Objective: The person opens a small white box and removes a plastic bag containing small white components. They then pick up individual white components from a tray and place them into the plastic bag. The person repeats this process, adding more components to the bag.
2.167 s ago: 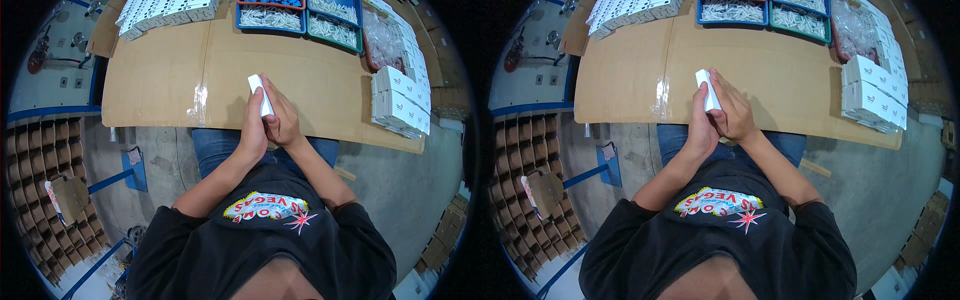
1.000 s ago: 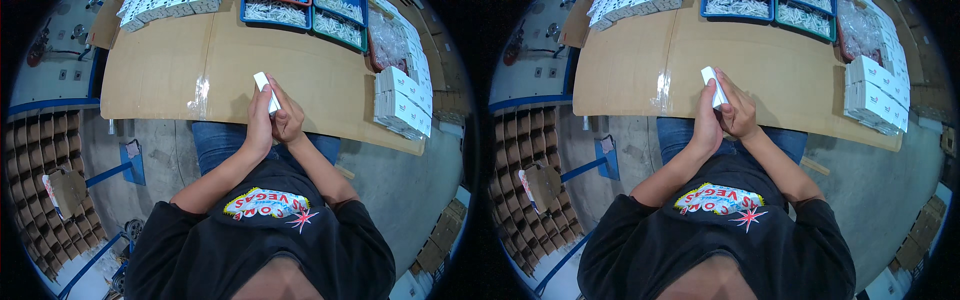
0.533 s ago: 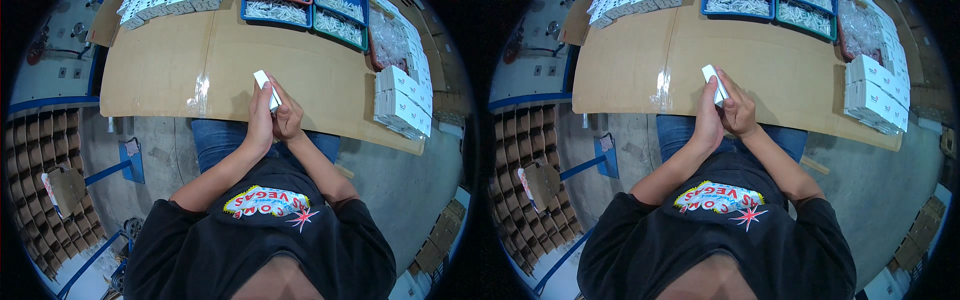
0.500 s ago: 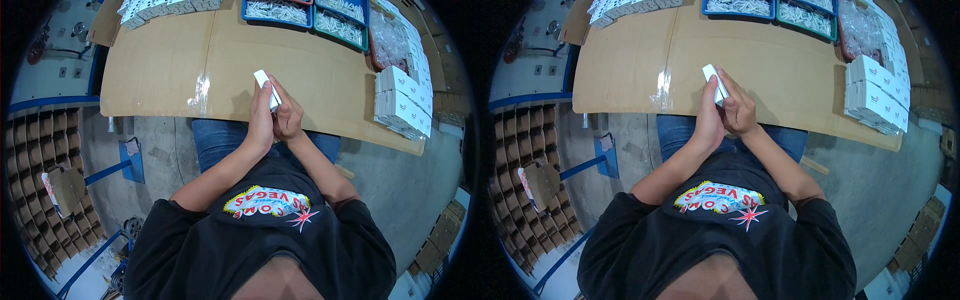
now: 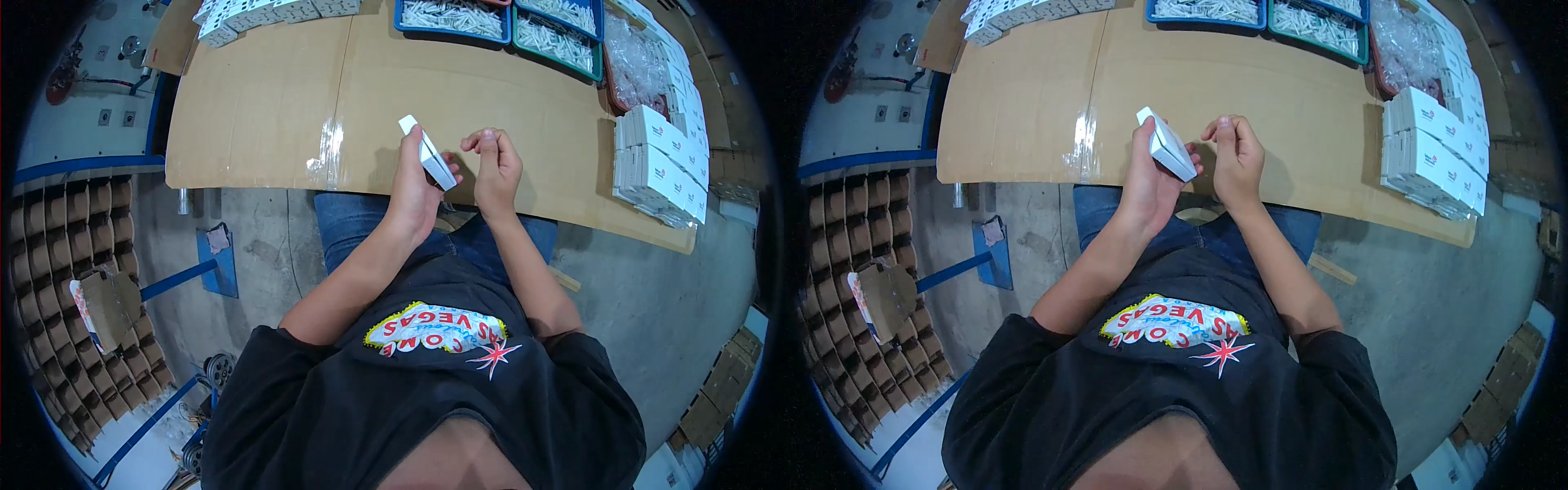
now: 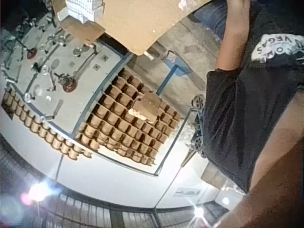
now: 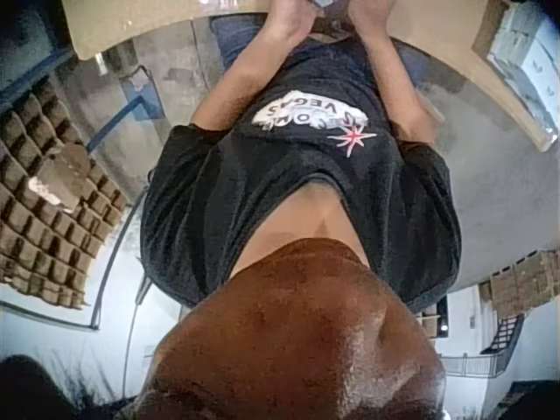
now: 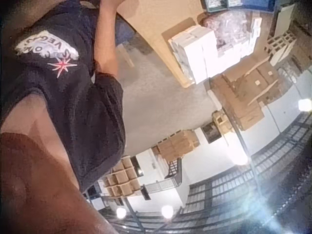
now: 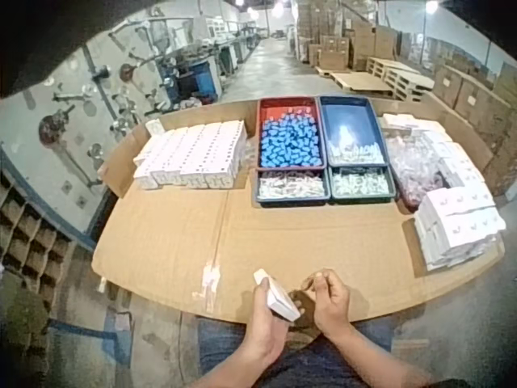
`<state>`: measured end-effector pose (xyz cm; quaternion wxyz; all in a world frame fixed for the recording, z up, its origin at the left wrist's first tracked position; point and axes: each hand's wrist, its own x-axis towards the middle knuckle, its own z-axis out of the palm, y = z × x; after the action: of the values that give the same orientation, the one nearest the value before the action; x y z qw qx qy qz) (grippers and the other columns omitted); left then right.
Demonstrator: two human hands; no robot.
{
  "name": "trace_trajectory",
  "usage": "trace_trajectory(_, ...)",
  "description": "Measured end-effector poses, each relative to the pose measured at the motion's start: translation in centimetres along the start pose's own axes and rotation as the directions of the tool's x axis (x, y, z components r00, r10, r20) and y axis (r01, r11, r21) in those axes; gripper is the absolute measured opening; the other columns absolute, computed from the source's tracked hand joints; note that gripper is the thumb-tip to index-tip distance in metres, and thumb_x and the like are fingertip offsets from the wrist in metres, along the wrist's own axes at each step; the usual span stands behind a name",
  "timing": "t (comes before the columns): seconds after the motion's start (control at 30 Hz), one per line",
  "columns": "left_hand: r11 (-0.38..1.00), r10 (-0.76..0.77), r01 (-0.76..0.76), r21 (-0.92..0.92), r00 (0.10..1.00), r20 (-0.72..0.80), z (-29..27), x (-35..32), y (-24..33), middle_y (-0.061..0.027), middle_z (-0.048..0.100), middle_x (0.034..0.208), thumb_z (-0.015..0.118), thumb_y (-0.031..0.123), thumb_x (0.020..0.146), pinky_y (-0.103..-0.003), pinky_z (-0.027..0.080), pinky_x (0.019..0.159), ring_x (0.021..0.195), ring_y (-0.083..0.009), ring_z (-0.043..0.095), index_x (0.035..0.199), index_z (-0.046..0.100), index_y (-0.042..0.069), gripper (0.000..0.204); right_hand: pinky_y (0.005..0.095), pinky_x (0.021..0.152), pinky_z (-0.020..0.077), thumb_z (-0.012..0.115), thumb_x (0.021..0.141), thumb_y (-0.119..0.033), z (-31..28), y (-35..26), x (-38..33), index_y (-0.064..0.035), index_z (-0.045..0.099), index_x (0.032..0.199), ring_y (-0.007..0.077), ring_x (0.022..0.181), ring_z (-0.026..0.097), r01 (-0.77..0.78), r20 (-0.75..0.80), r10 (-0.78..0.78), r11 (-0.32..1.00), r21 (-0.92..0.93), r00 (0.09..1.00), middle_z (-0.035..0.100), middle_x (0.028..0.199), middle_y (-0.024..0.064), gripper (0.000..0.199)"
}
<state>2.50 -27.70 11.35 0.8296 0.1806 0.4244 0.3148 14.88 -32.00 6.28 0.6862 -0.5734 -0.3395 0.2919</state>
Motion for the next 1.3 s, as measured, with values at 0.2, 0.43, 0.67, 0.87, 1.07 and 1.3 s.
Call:
trace_trajectory(0.2, 0.996, 0.019, -0.022, 0.085, 0.999, 0.031, -0.3, 0.3, -0.3, -0.0143, 0.055, 0.119, 0.054, 0.052, 0.101, -0.039, 0.049, 0.094, 0.106, -0.0242, 0.059, 0.142, 0.04, 0.012, 0.06, 0.0257, 0.075, 0.0434, 0.057, 0.108, -0.026, -0.7, -0.6, 0.2, -0.0017, 0.063, 0.092, 0.0078, 0.082, 0.053, -0.13, 0.045, 0.133, 0.99, -0.062, 0.99, 0.062, 0.085, 0.0024, 0.03)
trace_trajectory(0.43, 0.749, 0.369, -0.484, 0.453, 0.872, 0.322, 0.1, -0.3, 0.0, -0.0115, 0.051, 0.128, 0.059, 0.008, 0.096, -0.032, 0.047, 0.095, 0.113, -0.0167, 0.054, 0.156, 0.03, 0.009, 0.066, 0.034, 0.104, 0.0467, 0.064, 0.104, -0.026, -0.1, -2.3, 0.4, 0.0008, 0.06, 0.128, 0.0206, 0.125, 0.058, -0.105, 0.282, 0.063, 0.985, 0.138, 0.957, 0.06, 0.137, 0.0134, 0.037)
trace_trajectory(0.67, 0.514, 0.41, -0.681, 0.522, 0.729, 0.548, -1.3, 0.6, -0.1, -0.0181, 0.03, 0.161, 0.055, 0.012, 0.097, -0.039, 0.035, 0.116, 0.14, -0.0263, 0.042, 0.165, 0.014, 0.006, 0.08, 0.0386, 0.111, 0.0442, 0.063, 0.103, -0.022, 0.0, -3.4, 0.3, -0.0002, 0.054, 0.144, 0.025, 0.134, 0.054, -0.125, 0.365, 0.071, 0.984, 0.126, 0.928, 0.056, 0.144, 0.0141, 0.048)
trace_trajectory(0.87, 0.868, 0.119, -0.149, 0.473, 0.989, 0.093, -0.9, 1.1, 0.0, -0.0185, 0.04, 0.155, 0.032, 0.066, 0.104, -0.042, 0.041, 0.111, 0.134, -0.0282, 0.05, 0.163, 0.022, 0.009, 0.083, 0.0391, 0.108, 0.0462, 0.066, 0.098, -0.021, -0.5, -2.9, 0.3, -0.0001, 0.058, 0.141, 0.028, 0.128, 0.058, 0.036, 0.279, -0.037, 0.999, 0.009, 0.959, 0.058, 0.142, 0.0168, 0.048)
trace_trajectory(1.07, 0.964, -0.176, 0.123, 0.237, 0.96, 0.219, 0.7, -0.9, 1.1, -0.0094, 0.061, 0.121, 0.037, 0.069, 0.104, -0.038, 0.052, 0.095, 0.107, -0.0221, 0.065, 0.144, 0.046, 0.012, 0.071, 0.0416, 0.105, 0.0487, 0.074, 0.089, -0.026, -0.8, -3.2, 0.6, 0.0023, 0.06, 0.137, 0.0365, 0.125, 0.06, 0.401, 0.402, -0.281, 0.88, -0.253, 0.872, 0.058, 0.139, 0.0227, 0.057)
trace_trajectory(1.3, 0.993, -0.045, 0.027, 0.115, 0.986, 0.158, 1.4, -1.0, 0.1, -0.0084, 0.061, 0.121, 0.04, 0.062, 0.106, -0.035, 0.049, 0.097, 0.11, -0.0185, 0.062, 0.137, 0.051, 0.009, 0.062, 0.0447, 0.109, 0.0465, 0.071, 0.096, -0.028, -0.7, -1.9, 0.8, 0.0084, 0.055, 0.14, 0.0429, 0.13, 0.057, 0.553, 0.454, -0.388, 0.771, -0.317, 0.802, 0.058, 0.142, 0.0278, 0.059)
